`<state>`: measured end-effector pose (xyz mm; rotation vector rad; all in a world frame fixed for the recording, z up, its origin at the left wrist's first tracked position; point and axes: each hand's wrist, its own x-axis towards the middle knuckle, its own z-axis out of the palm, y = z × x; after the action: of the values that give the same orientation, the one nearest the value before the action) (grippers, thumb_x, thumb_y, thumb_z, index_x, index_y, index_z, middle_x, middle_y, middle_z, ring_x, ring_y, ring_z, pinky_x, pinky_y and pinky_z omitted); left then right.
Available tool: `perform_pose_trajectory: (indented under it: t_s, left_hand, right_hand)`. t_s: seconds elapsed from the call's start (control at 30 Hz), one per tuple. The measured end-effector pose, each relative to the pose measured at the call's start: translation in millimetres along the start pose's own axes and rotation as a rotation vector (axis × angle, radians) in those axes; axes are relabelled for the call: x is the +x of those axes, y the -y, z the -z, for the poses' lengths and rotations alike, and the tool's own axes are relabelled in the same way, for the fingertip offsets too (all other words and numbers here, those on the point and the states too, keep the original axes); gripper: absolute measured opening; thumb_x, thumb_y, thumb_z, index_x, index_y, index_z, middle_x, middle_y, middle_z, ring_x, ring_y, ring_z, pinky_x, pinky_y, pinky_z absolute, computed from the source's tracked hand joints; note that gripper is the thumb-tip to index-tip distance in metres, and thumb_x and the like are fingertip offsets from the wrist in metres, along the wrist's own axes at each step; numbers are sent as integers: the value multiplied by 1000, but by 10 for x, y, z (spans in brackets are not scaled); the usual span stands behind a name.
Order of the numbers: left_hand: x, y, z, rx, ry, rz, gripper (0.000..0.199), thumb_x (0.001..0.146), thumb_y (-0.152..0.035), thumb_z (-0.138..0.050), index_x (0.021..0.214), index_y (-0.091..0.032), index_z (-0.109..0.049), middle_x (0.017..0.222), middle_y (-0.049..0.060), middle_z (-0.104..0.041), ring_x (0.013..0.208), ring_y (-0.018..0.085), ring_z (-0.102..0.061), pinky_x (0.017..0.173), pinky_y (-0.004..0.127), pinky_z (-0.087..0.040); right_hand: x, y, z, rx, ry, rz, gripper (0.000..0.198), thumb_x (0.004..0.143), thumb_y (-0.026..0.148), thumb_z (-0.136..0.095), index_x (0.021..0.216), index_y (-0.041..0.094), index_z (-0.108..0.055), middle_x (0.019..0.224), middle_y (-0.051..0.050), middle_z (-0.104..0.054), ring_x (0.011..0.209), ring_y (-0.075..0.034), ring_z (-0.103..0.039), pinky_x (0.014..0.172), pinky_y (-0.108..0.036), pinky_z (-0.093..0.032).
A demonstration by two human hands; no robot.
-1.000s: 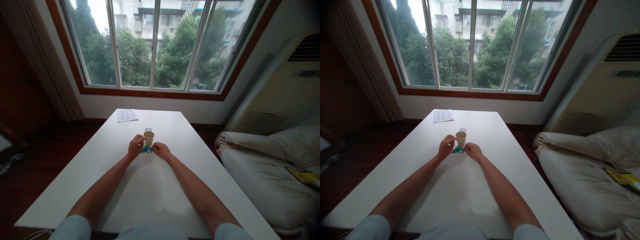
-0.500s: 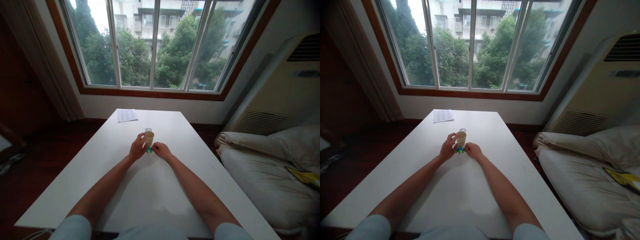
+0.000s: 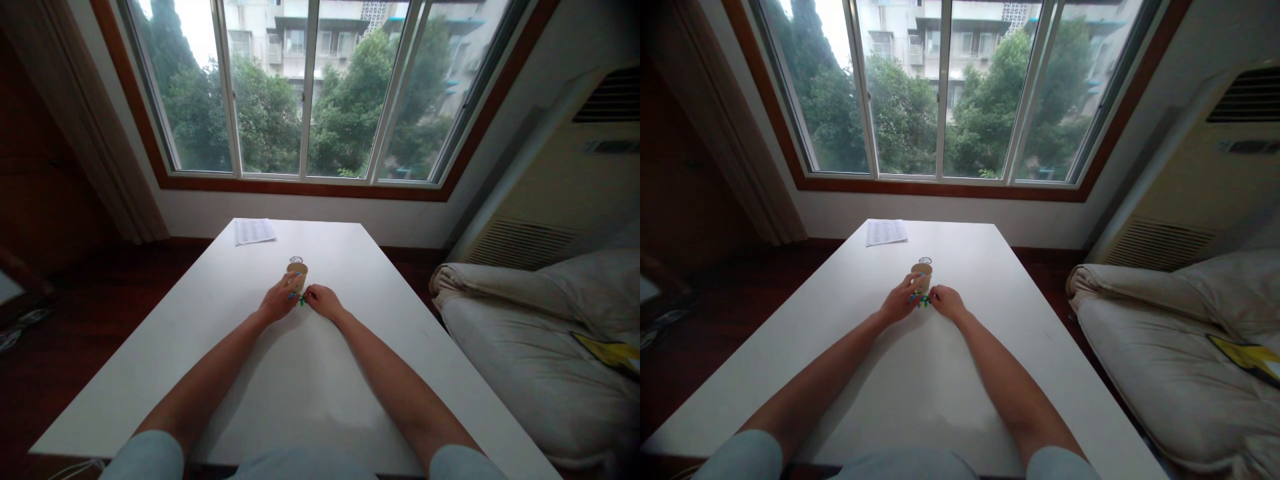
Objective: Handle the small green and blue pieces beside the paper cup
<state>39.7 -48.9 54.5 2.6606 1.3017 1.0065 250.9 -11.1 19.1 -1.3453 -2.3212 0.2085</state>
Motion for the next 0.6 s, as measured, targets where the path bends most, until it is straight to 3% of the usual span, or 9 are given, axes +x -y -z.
perform_pose_trajectory:
  t_s: [0.13,0.43,0.6]
  left_hand:
    - [-13,40,-11,-14,-38,44,60,92,-21,-51,150,-22,-38,150,12,-41,123,25,-56,98,40,-55]
    - [-30,74,-8,-41,-67,125,58,91,-19,-50,147,-26,-39,148,10,-44,82,11,-64,83,31,-58]
    - [-32,43,29,-54,-107,139,51,91,-21,-49,141,-26,-44,147,9,-44,79,10,-63,79,29,-58]
  right_hand:
    - [-1,2,4,13,5,1,16,93,28,-54,92,22,-69,90,-2,-67,81,-14,-57,72,-23,-36]
    - [-13,38,54,9,12,0,18,94,31,-54,91,22,-69,87,-2,-66,78,-14,-56,70,-24,-35]
    - [-16,56,66,10,22,-18,18,95,31,-54,92,22,-69,88,-2,-66,79,-14,-56,70,-24,-35]
